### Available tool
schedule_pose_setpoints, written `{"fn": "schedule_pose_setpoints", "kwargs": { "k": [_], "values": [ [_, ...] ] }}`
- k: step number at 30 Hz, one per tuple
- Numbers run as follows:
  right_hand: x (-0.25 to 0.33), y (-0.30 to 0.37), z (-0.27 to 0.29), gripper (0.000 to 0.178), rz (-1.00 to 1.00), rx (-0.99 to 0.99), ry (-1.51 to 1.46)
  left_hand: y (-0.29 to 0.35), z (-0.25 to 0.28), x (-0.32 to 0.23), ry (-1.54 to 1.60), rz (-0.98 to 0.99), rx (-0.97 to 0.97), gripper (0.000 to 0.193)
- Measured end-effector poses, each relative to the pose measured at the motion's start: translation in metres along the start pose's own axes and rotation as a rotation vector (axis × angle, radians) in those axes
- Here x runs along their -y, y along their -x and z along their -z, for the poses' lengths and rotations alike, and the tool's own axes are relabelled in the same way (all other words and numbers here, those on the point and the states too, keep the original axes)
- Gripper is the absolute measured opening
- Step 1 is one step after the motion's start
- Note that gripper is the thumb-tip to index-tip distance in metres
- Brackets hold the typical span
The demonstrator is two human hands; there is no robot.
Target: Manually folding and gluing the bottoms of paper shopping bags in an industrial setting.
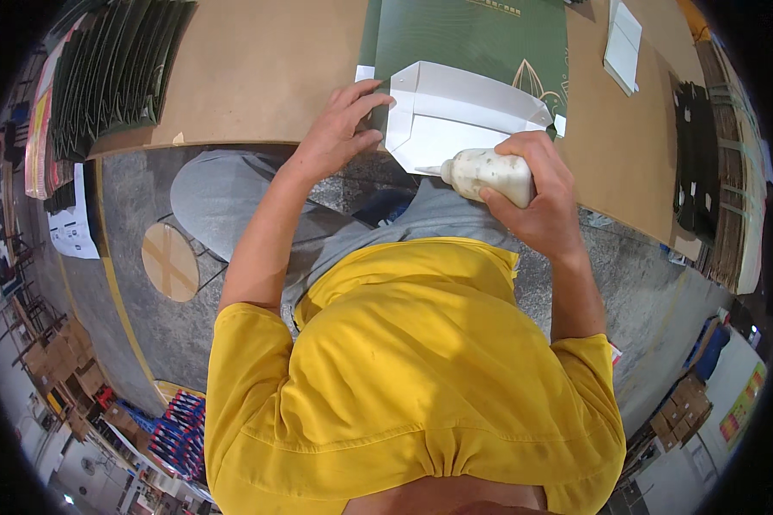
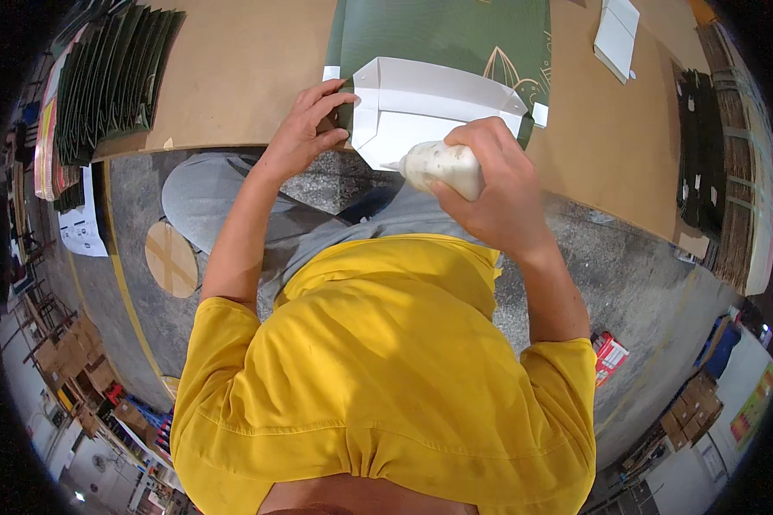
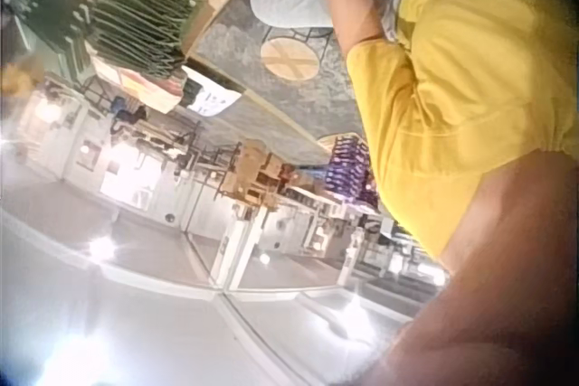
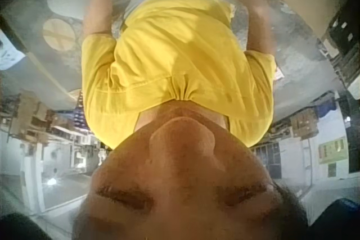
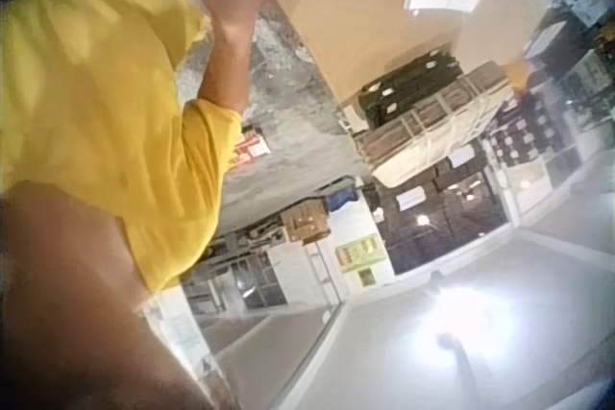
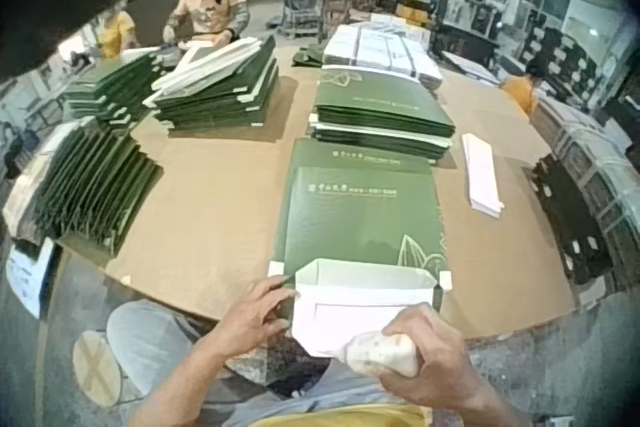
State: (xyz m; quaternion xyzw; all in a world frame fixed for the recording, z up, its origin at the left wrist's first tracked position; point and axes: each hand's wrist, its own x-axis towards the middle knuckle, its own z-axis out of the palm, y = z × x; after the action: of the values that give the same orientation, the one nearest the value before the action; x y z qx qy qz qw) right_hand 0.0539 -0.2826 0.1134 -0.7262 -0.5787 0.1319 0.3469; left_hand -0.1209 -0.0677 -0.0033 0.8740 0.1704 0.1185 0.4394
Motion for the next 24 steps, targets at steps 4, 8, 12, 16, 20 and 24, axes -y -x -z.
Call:
{"fn": "schedule_pose_setpoints", "kwargs": {
  "k": [4, 8, 12, 16, 20, 24],
  "values": [
    [-0.004, 0.006, 0.007, 0.040, -0.036, -0.004, 0.009, 0.000, 0.001, -0.003, 0.008, 0.027, 0.005, 0.052],
    [-0.007, 0.014, 0.015, 0.039, -0.120, -0.014, -0.006, 0.000, 0.003, -0.006, 0.024, 0.033, 0.004, 0.051],
    [-0.013, 0.022, 0.027, 0.039, -0.148, -0.027, 0.060, -0.001, 0.004, -0.005, -0.062, -0.039, -0.014, 0.051],
    [-0.017, 0.031, 0.037, 0.040, -0.236, -0.040, 0.066, -0.001, 0.004, -0.007, 0.021, 0.024, 0.001, 0.052],
    [-0.024, 0.042, 0.046, 0.040, -0.281, -0.060, 0.070, -0.001, 0.004, -0.005, -0.076, 0.006, 0.006, 0.053],
    [-0.025, 0.049, 0.054, 0.039, -0.347, -0.082, 0.066, -0.002, 0.005, -0.006, -0.061, 0.042, 0.028, 0.051]
  ]
}}
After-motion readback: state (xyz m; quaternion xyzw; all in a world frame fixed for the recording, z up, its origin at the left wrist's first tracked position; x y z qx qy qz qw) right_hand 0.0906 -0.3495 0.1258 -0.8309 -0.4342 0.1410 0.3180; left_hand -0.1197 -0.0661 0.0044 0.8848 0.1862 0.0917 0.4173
